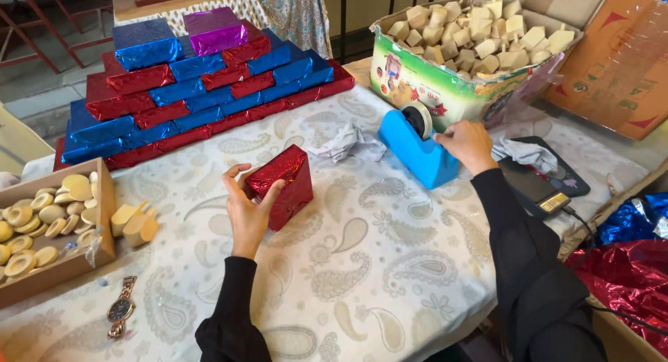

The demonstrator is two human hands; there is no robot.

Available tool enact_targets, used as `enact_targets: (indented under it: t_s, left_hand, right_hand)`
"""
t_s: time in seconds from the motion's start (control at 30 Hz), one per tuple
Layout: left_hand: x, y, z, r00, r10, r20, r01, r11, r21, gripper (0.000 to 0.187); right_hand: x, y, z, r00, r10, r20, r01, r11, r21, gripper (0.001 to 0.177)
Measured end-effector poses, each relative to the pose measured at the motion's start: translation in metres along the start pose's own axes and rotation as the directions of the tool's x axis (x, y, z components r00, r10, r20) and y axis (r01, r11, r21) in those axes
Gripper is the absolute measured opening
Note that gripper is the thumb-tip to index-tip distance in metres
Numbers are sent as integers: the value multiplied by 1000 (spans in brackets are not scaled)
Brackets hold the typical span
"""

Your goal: The person is wrapping small wooden blocks in red foil paper and securing them with tape.

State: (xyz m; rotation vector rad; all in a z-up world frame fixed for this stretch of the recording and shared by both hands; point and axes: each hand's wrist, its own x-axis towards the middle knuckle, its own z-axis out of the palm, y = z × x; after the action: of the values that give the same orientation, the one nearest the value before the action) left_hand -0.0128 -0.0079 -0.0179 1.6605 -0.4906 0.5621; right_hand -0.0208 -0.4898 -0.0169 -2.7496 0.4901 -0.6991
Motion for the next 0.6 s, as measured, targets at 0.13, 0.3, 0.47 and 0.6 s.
enact_targets:
  t_s: [0.13,0.3,0.47,0.6]
  left_hand:
    - [1,-3,-2,1000,-24,20,24,1000,-13,63]
    - [1,-1,-2,999,-39,14,39,999,-8,59]
    - [1,-5,-3,999,-34,13,34,999,-12,58]
    - [2,-4,-3,999,-44,14,45,999,-15,59]
  right_hand:
    - [20,27,9,991,0,134,-23,984,175,35]
    - [23,32,8,988,-18,151,-19,972,236,36]
    - [25,23,-2,995,-67,78,28,907,419,29]
    - [40,55,26,970,-164,178,34,821,570,24]
